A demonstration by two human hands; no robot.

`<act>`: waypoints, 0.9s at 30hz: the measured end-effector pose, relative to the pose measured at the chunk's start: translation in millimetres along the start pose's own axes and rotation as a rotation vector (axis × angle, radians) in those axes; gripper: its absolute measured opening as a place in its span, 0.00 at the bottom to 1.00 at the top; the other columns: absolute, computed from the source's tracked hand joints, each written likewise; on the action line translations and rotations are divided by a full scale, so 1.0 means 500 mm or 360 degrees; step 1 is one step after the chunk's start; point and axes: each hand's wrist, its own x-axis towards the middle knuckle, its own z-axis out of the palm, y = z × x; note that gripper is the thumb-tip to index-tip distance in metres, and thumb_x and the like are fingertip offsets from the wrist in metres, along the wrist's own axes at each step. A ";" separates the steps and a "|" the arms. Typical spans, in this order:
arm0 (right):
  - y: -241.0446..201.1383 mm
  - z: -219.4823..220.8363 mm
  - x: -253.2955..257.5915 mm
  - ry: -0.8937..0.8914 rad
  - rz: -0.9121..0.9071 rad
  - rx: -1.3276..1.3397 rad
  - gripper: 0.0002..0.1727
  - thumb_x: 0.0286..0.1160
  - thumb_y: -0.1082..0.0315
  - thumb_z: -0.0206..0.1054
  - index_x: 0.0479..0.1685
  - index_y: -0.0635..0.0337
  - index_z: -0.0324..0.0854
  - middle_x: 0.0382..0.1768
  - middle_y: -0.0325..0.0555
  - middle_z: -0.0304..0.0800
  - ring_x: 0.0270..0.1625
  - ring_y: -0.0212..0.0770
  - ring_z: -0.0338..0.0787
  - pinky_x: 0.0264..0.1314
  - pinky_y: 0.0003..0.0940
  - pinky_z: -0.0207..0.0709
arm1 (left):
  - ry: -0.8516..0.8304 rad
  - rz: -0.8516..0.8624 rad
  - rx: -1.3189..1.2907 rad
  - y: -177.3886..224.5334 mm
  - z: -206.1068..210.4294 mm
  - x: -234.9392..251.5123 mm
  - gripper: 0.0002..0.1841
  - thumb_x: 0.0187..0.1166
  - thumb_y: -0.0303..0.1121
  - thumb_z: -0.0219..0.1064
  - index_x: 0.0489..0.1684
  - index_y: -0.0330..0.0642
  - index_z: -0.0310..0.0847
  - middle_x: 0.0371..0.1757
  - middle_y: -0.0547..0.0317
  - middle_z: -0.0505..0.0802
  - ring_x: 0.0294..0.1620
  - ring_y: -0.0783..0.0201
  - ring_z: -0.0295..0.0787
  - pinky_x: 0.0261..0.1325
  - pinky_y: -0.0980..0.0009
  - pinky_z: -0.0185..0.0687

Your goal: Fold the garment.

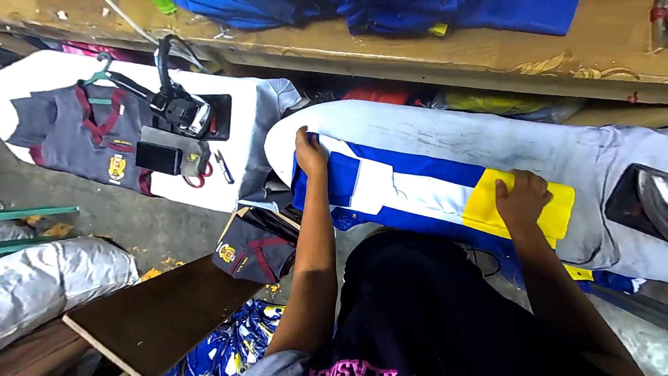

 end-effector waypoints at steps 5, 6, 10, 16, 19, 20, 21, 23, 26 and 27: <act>0.080 0.073 -0.016 0.0161 0.0180 -0.0128 0.33 0.92 0.51 0.49 0.86 0.65 0.67 0.89 0.70 0.59 0.92 0.74 0.53 0.87 0.76 0.42 | 0.0078 0.0063 0.0116 -0.033 0.014 -0.006 0.21 0.91 0.29 0.52 0.78 0.29 0.72 0.71 0.31 0.85 0.72 0.39 0.84 0.76 0.49 0.77; 0.085 0.080 -0.015 0.0188 0.0178 -0.0130 0.33 0.92 0.50 0.48 0.86 0.63 0.67 0.89 0.69 0.59 0.92 0.72 0.53 0.87 0.75 0.42 | 0.0092 0.0071 0.0124 -0.035 0.015 -0.006 0.21 0.90 0.28 0.52 0.78 0.29 0.73 0.70 0.30 0.84 0.70 0.39 0.84 0.73 0.49 0.78; 0.088 0.080 -0.019 0.0211 0.0142 -0.0103 0.33 0.92 0.50 0.47 0.87 0.63 0.67 0.90 0.69 0.59 0.92 0.72 0.53 0.86 0.77 0.42 | 0.0108 0.0106 0.0087 -0.033 0.018 0.003 0.21 0.88 0.26 0.54 0.76 0.25 0.73 0.67 0.27 0.85 0.69 0.38 0.84 0.74 0.51 0.78; 0.093 0.071 -0.022 0.0241 0.0130 -0.0044 0.31 0.92 0.53 0.50 0.84 0.65 0.70 0.88 0.69 0.62 0.91 0.73 0.57 0.84 0.77 0.46 | 0.0008 0.0065 0.0073 -0.017 -0.009 0.004 0.18 0.86 0.23 0.52 0.68 0.24 0.79 0.69 0.25 0.82 0.74 0.36 0.80 0.79 0.51 0.73; 0.107 0.045 -0.051 0.0439 0.0269 0.0124 0.31 0.92 0.53 0.49 0.85 0.65 0.68 0.87 0.71 0.63 0.90 0.74 0.57 0.82 0.78 0.48 | -0.0001 0.0210 0.0150 0.008 -0.059 -0.008 0.21 0.81 0.21 0.54 0.72 0.24 0.76 0.78 0.20 0.73 0.81 0.29 0.69 0.85 0.47 0.65; 0.114 0.037 -0.066 0.0492 0.0350 0.0167 0.32 0.91 0.53 0.49 0.87 0.65 0.66 0.87 0.71 0.62 0.90 0.73 0.58 0.82 0.78 0.49 | 0.0033 0.0308 0.0158 0.025 -0.072 -0.023 0.21 0.81 0.23 0.56 0.72 0.24 0.77 0.79 0.20 0.73 0.82 0.28 0.67 0.85 0.46 0.63; 0.121 0.030 -0.080 0.0528 0.0425 0.0202 0.33 0.91 0.53 0.50 0.88 0.65 0.64 0.87 0.71 0.61 0.90 0.73 0.57 0.82 0.77 0.48 | 0.0055 0.0425 0.0137 0.049 -0.081 -0.045 0.22 0.81 0.26 0.58 0.72 0.24 0.77 0.79 0.20 0.73 0.83 0.28 0.66 0.86 0.45 0.60; 0.138 0.028 -0.105 0.0557 0.0481 0.0182 0.33 0.91 0.54 0.50 0.89 0.65 0.62 0.88 0.71 0.61 0.90 0.72 0.58 0.82 0.76 0.50 | -0.0075 0.0688 0.0051 0.105 -0.075 -0.112 0.22 0.85 0.31 0.58 0.71 0.23 0.76 0.81 0.21 0.71 0.85 0.28 0.64 0.88 0.43 0.57; 0.159 0.038 -0.125 0.0461 0.0411 0.0057 0.33 0.92 0.54 0.50 0.89 0.66 0.62 0.88 0.72 0.60 0.90 0.74 0.58 0.82 0.78 0.50 | -0.0615 0.1169 -0.0010 0.157 0.005 -0.264 0.18 0.85 0.28 0.60 0.66 0.24 0.82 0.77 0.23 0.78 0.81 0.26 0.71 0.82 0.35 0.63; 0.167 0.050 -0.126 0.0468 0.0369 0.0021 0.33 0.91 0.53 0.50 0.88 0.66 0.64 0.87 0.73 0.61 0.89 0.75 0.59 0.81 0.79 0.51 | -0.0768 0.1364 0.0018 0.147 0.049 -0.310 0.16 0.83 0.27 0.62 0.62 0.27 0.86 0.71 0.26 0.84 0.76 0.28 0.77 0.77 0.35 0.69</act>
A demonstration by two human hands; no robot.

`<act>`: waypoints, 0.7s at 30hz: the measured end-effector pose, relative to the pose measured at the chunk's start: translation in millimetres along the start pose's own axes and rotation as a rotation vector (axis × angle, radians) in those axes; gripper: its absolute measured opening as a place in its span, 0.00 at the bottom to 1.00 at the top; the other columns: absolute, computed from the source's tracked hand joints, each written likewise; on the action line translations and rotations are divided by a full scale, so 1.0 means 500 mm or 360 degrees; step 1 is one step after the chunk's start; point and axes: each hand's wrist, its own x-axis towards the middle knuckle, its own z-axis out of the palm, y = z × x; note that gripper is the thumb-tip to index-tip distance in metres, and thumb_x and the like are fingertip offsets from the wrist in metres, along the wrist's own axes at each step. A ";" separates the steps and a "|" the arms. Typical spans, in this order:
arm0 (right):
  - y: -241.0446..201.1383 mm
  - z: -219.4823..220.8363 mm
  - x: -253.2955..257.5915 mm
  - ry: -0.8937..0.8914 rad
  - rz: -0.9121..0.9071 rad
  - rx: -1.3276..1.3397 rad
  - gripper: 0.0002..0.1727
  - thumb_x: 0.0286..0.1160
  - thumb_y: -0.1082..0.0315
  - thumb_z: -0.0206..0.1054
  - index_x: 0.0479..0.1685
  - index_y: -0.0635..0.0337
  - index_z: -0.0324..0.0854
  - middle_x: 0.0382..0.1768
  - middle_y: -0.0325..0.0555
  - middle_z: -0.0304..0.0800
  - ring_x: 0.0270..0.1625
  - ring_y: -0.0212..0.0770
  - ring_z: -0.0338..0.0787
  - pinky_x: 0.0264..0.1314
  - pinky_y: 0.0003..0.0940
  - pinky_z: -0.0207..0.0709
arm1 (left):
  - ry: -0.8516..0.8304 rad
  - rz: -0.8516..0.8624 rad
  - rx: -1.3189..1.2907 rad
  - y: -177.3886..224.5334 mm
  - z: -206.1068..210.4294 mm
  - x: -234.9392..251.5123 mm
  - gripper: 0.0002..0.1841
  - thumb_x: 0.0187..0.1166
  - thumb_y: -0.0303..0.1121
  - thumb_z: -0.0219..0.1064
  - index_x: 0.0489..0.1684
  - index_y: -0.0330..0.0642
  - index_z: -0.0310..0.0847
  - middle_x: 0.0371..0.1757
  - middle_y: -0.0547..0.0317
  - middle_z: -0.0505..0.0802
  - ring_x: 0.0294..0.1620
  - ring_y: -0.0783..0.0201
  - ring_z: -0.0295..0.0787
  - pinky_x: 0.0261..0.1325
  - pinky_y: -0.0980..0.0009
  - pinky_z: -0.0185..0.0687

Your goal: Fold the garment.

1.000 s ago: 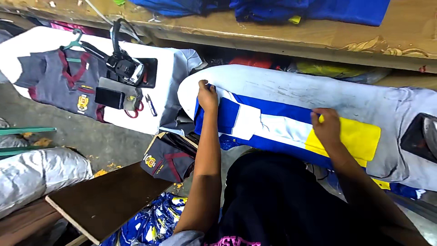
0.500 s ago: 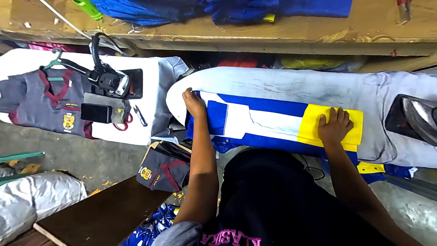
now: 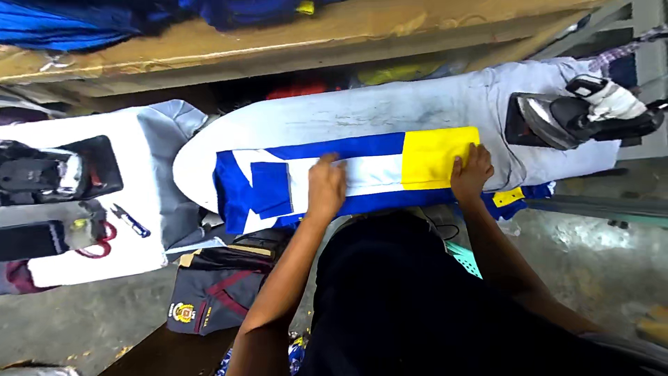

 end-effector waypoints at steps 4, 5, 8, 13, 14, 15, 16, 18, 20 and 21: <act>0.033 0.055 0.001 -0.0015 -0.0037 -0.0060 0.34 0.90 0.49 0.50 0.88 0.61 0.65 0.88 0.71 0.59 0.89 0.74 0.61 0.80 0.76 0.54 | -0.0412 0.0323 0.0224 -0.026 0.148 -0.060 0.12 0.81 0.23 0.62 0.56 0.33 0.89 0.61 0.38 0.92 0.68 0.37 0.86 0.71 0.37 0.76; 0.038 0.059 0.005 -0.0019 -0.0035 -0.0059 0.34 0.90 0.49 0.50 0.89 0.61 0.65 0.89 0.71 0.59 0.89 0.74 0.61 0.80 0.76 0.55 | -0.0409 0.0321 0.0255 -0.030 0.152 -0.064 0.12 0.81 0.22 0.62 0.55 0.32 0.89 0.61 0.38 0.92 0.67 0.37 0.87 0.70 0.38 0.76; 0.040 0.046 0.004 -0.0118 -0.0037 0.0042 0.33 0.91 0.51 0.49 0.89 0.61 0.64 0.89 0.72 0.57 0.89 0.75 0.60 0.81 0.75 0.53 | -0.0319 0.0247 0.0303 -0.019 0.145 -0.073 0.11 0.81 0.22 0.60 0.48 0.28 0.89 0.56 0.35 0.92 0.64 0.35 0.88 0.69 0.38 0.77; 0.045 -0.053 0.039 -0.0430 0.0233 0.0446 0.35 0.87 0.59 0.59 0.89 0.69 0.58 0.86 0.75 0.62 0.88 0.73 0.61 0.87 0.68 0.54 | -0.0320 -0.0028 0.0219 0.078 0.156 -0.032 0.14 0.82 0.31 0.66 0.48 0.25 0.88 0.74 0.28 0.83 0.79 0.29 0.75 0.76 0.32 0.68; 0.050 -0.073 0.054 -0.0521 0.0325 0.0487 0.38 0.83 0.60 0.65 0.88 0.71 0.59 0.82 0.76 0.66 0.86 0.73 0.65 0.86 0.66 0.59 | -0.0281 -0.0007 0.0204 0.100 0.169 -0.021 0.17 0.82 0.34 0.67 0.56 0.26 0.87 0.78 0.29 0.80 0.82 0.30 0.72 0.78 0.32 0.66; 0.058 -0.088 0.068 -0.0618 0.0385 0.0512 0.39 0.80 0.60 0.70 0.85 0.73 0.61 0.77 0.77 0.71 0.81 0.73 0.71 0.82 0.67 0.64 | -0.0253 0.0029 0.0207 0.120 0.186 -0.013 0.22 0.83 0.38 0.67 0.65 0.28 0.84 0.82 0.31 0.77 0.84 0.31 0.69 0.80 0.32 0.64; 0.066 -0.098 0.080 -0.0706 0.0415 0.0525 0.39 0.76 0.59 0.74 0.80 0.75 0.66 0.71 0.77 0.77 0.75 0.73 0.77 0.77 0.68 0.69 | -0.0249 0.0061 0.0225 0.139 0.205 -0.009 0.26 0.84 0.43 0.65 0.74 0.32 0.80 0.85 0.33 0.74 0.87 0.32 0.65 0.82 0.32 0.61; 0.077 -0.111 0.101 -0.0885 0.0425 0.0500 0.37 0.75 0.56 0.76 0.74 0.75 0.71 0.65 0.76 0.81 0.70 0.71 0.81 0.72 0.69 0.72 | -0.0287 0.0116 0.0288 0.162 0.250 -0.012 0.31 0.87 0.50 0.59 0.83 0.38 0.73 0.90 0.38 0.68 0.91 0.34 0.59 0.84 0.33 0.56; 0.082 -0.111 0.119 -0.0974 0.0419 0.0460 0.37 0.74 0.53 0.77 0.73 0.74 0.72 0.63 0.75 0.83 0.68 0.71 0.83 0.69 0.71 0.72 | -0.0392 0.0125 0.0347 0.160 0.290 -0.026 0.33 0.89 0.53 0.56 0.87 0.43 0.69 0.92 0.41 0.64 0.93 0.37 0.54 0.87 0.33 0.50; 0.085 -0.109 0.124 -0.1004 0.0418 0.0455 0.37 0.74 0.53 0.77 0.72 0.74 0.73 0.63 0.74 0.83 0.67 0.70 0.83 0.69 0.71 0.72 | -0.0416 0.0131 0.0368 0.153 0.305 -0.037 0.33 0.89 0.54 0.55 0.87 0.44 0.69 0.92 0.41 0.64 0.94 0.37 0.54 0.87 0.32 0.49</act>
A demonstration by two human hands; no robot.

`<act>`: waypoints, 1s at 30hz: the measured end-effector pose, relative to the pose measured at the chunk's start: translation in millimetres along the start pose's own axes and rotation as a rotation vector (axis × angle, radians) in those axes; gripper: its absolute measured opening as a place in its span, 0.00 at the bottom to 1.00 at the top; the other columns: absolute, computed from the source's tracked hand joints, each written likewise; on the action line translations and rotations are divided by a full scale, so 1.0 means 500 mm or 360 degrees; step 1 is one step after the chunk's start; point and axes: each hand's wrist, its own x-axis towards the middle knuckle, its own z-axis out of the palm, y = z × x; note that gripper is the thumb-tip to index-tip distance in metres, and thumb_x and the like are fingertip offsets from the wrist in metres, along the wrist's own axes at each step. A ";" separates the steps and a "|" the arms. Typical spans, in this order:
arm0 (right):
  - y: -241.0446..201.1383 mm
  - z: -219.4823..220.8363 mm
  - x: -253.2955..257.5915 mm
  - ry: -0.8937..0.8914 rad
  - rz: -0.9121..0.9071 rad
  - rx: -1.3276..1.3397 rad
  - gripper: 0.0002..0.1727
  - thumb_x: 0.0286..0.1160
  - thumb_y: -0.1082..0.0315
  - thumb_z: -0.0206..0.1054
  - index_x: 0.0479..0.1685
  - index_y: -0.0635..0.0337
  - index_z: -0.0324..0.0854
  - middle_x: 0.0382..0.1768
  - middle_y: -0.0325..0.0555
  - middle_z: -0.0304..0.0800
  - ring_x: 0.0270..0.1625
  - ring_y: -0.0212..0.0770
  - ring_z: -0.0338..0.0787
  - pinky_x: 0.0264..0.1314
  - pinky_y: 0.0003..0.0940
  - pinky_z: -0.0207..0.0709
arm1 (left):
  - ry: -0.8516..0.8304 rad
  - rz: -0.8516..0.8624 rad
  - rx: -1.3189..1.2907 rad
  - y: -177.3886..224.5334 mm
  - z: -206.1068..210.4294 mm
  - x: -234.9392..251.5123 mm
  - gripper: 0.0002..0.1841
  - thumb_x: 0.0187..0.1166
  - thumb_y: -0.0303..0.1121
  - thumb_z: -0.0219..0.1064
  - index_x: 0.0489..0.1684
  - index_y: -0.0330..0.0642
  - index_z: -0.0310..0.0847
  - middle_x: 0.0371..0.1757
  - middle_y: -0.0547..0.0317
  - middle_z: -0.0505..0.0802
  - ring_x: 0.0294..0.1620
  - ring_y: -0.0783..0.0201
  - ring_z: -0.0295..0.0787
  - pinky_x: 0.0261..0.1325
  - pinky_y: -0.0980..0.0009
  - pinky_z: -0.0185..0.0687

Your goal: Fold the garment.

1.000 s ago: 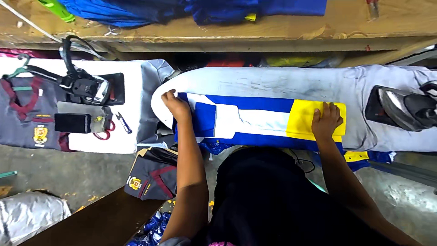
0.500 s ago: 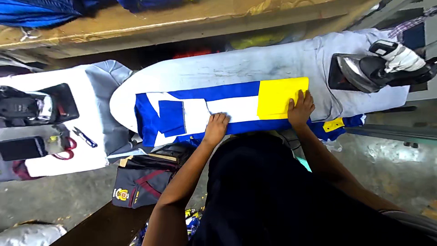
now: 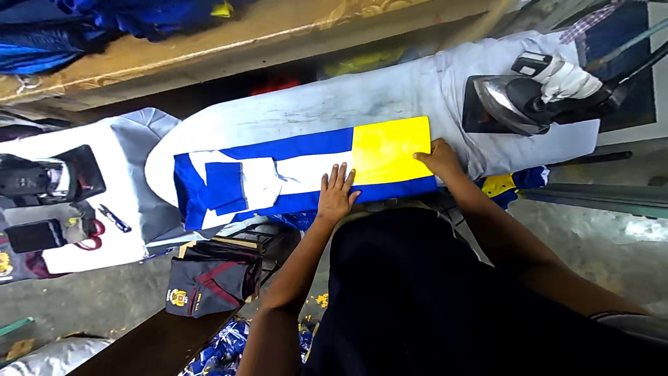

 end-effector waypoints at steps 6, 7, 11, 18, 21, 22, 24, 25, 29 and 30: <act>0.002 0.005 0.007 -0.0028 -0.0047 0.0065 0.33 0.73 0.59 0.77 0.67 0.77 0.72 0.59 0.75 0.83 0.64 0.69 0.84 0.66 0.69 0.74 | 0.0186 -0.0070 0.0056 0.024 0.023 -0.024 0.35 0.87 0.54 0.56 0.86 0.38 0.69 0.91 0.41 0.67 0.93 0.38 0.56 0.87 0.33 0.51; -0.003 0.004 0.002 -0.0027 -0.0047 0.0086 0.33 0.74 0.60 0.76 0.68 0.77 0.71 0.58 0.75 0.83 0.63 0.69 0.84 0.65 0.69 0.74 | 0.0210 -0.0081 0.0052 0.030 0.024 -0.032 0.35 0.87 0.54 0.56 0.85 0.37 0.70 0.91 0.41 0.68 0.92 0.38 0.58 0.86 0.33 0.51; 0.013 0.007 0.016 -0.0102 0.0004 0.0347 0.35 0.73 0.62 0.76 0.74 0.74 0.67 0.61 0.72 0.83 0.61 0.64 0.86 0.64 0.62 0.79 | 0.0312 -0.0183 0.0056 0.043 0.055 -0.072 0.35 0.88 0.53 0.55 0.85 0.34 0.70 0.88 0.39 0.71 0.91 0.38 0.61 0.87 0.34 0.51; 0.010 -0.040 0.035 -0.0541 0.0081 0.0326 0.34 0.81 0.53 0.71 0.77 0.68 0.71 0.69 0.67 0.81 0.67 0.60 0.84 0.66 0.58 0.79 | 0.0495 -0.0319 0.0142 0.029 0.042 -0.091 0.41 0.86 0.61 0.52 0.84 0.31 0.68 0.87 0.35 0.72 0.90 0.36 0.62 0.85 0.33 0.52; -0.003 -0.048 0.033 -0.0598 0.0090 0.0282 0.33 0.80 0.55 0.72 0.79 0.63 0.69 0.66 0.65 0.83 0.61 0.57 0.85 0.60 0.54 0.80 | 0.0511 -0.0288 0.0147 0.016 0.018 -0.075 0.44 0.85 0.64 0.49 0.84 0.29 0.67 0.87 0.34 0.71 0.90 0.35 0.62 0.86 0.33 0.53; -0.006 -0.048 0.034 -0.0628 0.0089 0.0272 0.34 0.80 0.56 0.72 0.80 0.62 0.67 0.65 0.64 0.84 0.59 0.56 0.86 0.58 0.53 0.80 | 0.0531 -0.0279 0.0153 0.013 0.011 -0.065 0.44 0.86 0.64 0.49 0.84 0.29 0.67 0.87 0.33 0.71 0.90 0.34 0.61 0.86 0.33 0.53; -0.001 -0.040 0.038 -0.0664 0.0062 0.0284 0.34 0.81 0.58 0.72 0.82 0.60 0.65 0.62 0.64 0.85 0.54 0.53 0.88 0.52 0.50 0.83 | 0.0569 -0.0273 0.0137 0.007 0.003 -0.043 0.43 0.87 0.63 0.48 0.86 0.29 0.65 0.88 0.33 0.69 0.91 0.34 0.60 0.87 0.36 0.52; 0.006 -0.034 0.040 -0.0655 0.0031 0.0322 0.33 0.80 0.60 0.72 0.82 0.60 0.65 0.61 0.63 0.86 0.52 0.52 0.89 0.49 0.48 0.84 | 0.0559 -0.0279 0.0114 0.004 0.002 -0.031 0.43 0.87 0.63 0.47 0.86 0.30 0.64 0.89 0.34 0.68 0.91 0.34 0.58 0.88 0.36 0.51; 0.026 -0.045 0.034 -0.0541 -0.0143 0.0649 0.31 0.80 0.65 0.70 0.82 0.60 0.66 0.64 0.57 0.85 0.57 0.48 0.89 0.58 0.48 0.85 | 0.0342 -0.0284 -0.0033 -0.009 0.027 0.002 0.48 0.85 0.68 0.44 0.88 0.29 0.61 0.90 0.34 0.66 0.93 0.34 0.55 0.90 0.35 0.48; 0.027 -0.056 0.026 -0.0514 -0.0193 0.0752 0.30 0.81 0.66 0.69 0.81 0.58 0.67 0.63 0.53 0.86 0.57 0.44 0.89 0.58 0.44 0.85 | 0.0305 -0.0269 -0.0059 -0.005 0.032 0.005 0.50 0.83 0.71 0.42 0.88 0.29 0.62 0.90 0.35 0.66 0.93 0.35 0.56 0.90 0.36 0.49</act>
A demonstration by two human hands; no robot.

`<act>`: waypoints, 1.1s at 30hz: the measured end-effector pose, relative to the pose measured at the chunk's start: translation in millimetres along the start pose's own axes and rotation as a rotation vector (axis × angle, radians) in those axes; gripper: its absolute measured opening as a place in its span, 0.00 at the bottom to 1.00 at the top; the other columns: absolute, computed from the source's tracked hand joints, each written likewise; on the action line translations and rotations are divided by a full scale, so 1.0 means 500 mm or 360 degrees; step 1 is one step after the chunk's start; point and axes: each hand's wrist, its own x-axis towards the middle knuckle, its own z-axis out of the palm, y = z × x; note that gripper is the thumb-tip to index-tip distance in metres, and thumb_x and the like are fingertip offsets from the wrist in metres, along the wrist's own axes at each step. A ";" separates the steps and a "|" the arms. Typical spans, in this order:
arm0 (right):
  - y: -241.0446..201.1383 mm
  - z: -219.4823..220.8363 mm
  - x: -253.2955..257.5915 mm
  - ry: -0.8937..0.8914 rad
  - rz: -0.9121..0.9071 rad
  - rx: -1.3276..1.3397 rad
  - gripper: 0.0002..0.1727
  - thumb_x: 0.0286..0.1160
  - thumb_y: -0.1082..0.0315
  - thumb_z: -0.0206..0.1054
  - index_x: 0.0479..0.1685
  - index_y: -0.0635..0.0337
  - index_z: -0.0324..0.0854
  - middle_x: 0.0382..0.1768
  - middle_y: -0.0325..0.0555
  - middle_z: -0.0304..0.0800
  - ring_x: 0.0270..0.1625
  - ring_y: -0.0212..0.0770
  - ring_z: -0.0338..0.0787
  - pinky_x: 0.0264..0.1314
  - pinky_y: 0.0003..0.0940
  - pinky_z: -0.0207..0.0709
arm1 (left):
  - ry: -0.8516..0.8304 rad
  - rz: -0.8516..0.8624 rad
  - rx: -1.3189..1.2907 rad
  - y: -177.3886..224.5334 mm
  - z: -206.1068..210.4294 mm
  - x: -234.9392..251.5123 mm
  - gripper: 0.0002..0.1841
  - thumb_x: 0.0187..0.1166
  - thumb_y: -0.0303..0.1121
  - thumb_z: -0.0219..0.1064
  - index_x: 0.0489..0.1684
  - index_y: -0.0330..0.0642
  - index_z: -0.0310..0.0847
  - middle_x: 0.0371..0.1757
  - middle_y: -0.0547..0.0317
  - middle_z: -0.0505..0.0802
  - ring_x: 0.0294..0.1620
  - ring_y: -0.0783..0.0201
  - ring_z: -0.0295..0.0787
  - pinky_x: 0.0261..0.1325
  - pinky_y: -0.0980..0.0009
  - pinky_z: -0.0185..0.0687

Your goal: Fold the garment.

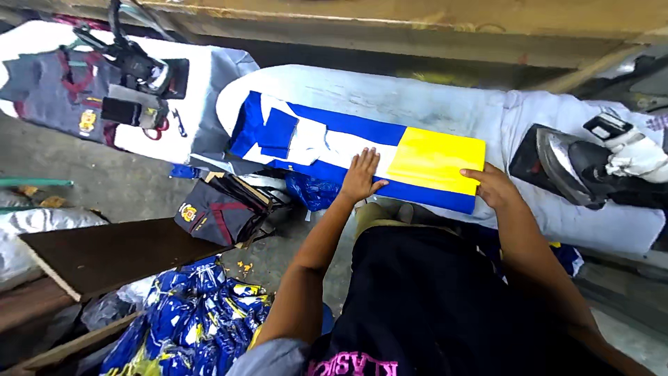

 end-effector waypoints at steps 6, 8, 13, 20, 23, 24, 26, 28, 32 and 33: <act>-0.100 -0.060 -0.127 0.0056 -0.0411 0.0430 0.16 0.81 0.71 0.57 0.66 0.52 0.72 0.43 0.31 0.92 0.45 0.25 0.93 0.51 0.26 0.89 | -0.0036 0.0175 -0.0438 0.110 0.015 -0.007 0.60 0.68 0.78 0.55 0.87 0.27 0.61 0.90 0.34 0.67 0.92 0.37 0.57 0.92 0.40 0.50; -0.139 -0.062 -0.158 -0.0039 -0.0594 0.0455 0.15 0.76 0.71 0.53 0.58 0.48 0.75 0.39 0.26 0.93 0.43 0.21 0.93 0.51 0.22 0.89 | -0.0060 0.0191 -0.0552 0.143 0.034 -0.006 0.56 0.67 0.70 0.68 0.88 0.31 0.63 0.90 0.33 0.66 0.93 0.36 0.55 0.92 0.40 0.47; -0.289 0.056 -0.214 -0.0388 -0.0920 0.0320 0.18 0.77 0.74 0.51 0.59 0.46 0.76 0.41 0.22 0.94 0.44 0.19 0.93 0.50 0.18 0.89 | 0.0220 -0.0081 -0.0896 0.194 0.035 0.003 0.41 0.66 0.37 0.78 0.82 0.27 0.70 0.85 0.29 0.73 0.89 0.33 0.62 0.91 0.40 0.51; -0.449 0.500 -0.183 -0.0958 -0.0731 -0.0063 0.20 0.87 0.60 0.63 0.69 0.60 0.68 0.42 0.47 0.89 0.34 0.38 0.90 0.33 0.34 0.85 | 0.1180 -0.1274 -0.2753 0.191 -0.026 -0.018 0.20 0.84 0.23 0.57 0.71 0.21 0.65 0.57 0.42 0.86 0.56 0.64 0.87 0.65 0.65 0.84; -0.441 0.592 -0.149 -0.0934 -0.0694 -0.0298 0.29 0.89 0.56 0.62 0.82 0.59 0.60 0.52 0.51 0.86 0.39 0.39 0.89 0.38 0.35 0.83 | 0.1260 -0.1549 -0.3424 0.145 -0.042 -0.019 0.14 0.93 0.32 0.47 0.67 0.38 0.69 0.50 0.51 0.89 0.50 0.61 0.89 0.57 0.62 0.87; -0.430 0.591 -0.140 -0.0915 -0.0727 -0.0313 0.29 0.89 0.58 0.61 0.83 0.59 0.59 0.54 0.51 0.86 0.40 0.38 0.89 0.39 0.34 0.83 | 0.1233 -0.1554 -0.3548 0.132 -0.047 -0.022 0.14 0.94 0.34 0.45 0.66 0.40 0.70 0.49 0.52 0.90 0.49 0.60 0.90 0.56 0.61 0.88; -0.392 0.556 -0.120 -0.0881 -0.0774 -0.0355 0.28 0.88 0.62 0.61 0.83 0.61 0.60 0.54 0.50 0.87 0.41 0.37 0.90 0.40 0.33 0.84 | 0.1143 -0.1531 -0.3677 0.120 -0.047 -0.031 0.14 0.95 0.36 0.44 0.65 0.41 0.71 0.50 0.51 0.91 0.50 0.59 0.91 0.57 0.60 0.88; -0.346 0.504 -0.091 -0.0805 -0.0741 -0.0417 0.26 0.88 0.64 0.61 0.80 0.62 0.63 0.53 0.49 0.87 0.42 0.36 0.90 0.41 0.33 0.84 | 0.1044 -0.1559 -0.3702 0.114 -0.047 -0.038 0.15 0.95 0.37 0.46 0.68 0.41 0.71 0.52 0.50 0.91 0.52 0.58 0.91 0.58 0.60 0.88; -0.265 0.402 -0.025 -0.0586 -0.0561 -0.0625 0.22 0.89 0.65 0.61 0.76 0.63 0.68 0.58 0.54 0.86 0.47 0.41 0.89 0.49 0.40 0.83 | 0.0869 -0.1697 -0.3554 0.116 -0.064 -0.054 0.16 0.95 0.35 0.48 0.72 0.37 0.67 0.54 0.47 0.89 0.52 0.58 0.91 0.59 0.62 0.88; -0.246 0.378 -0.014 -0.0522 -0.0533 -0.0662 0.21 0.89 0.66 0.61 0.75 0.64 0.69 0.58 0.55 0.86 0.47 0.41 0.89 0.49 0.40 0.83 | 0.0781 -0.1719 -0.3459 0.120 -0.068 -0.068 0.17 0.95 0.34 0.47 0.74 0.34 0.65 0.56 0.46 0.88 0.53 0.59 0.90 0.60 0.62 0.86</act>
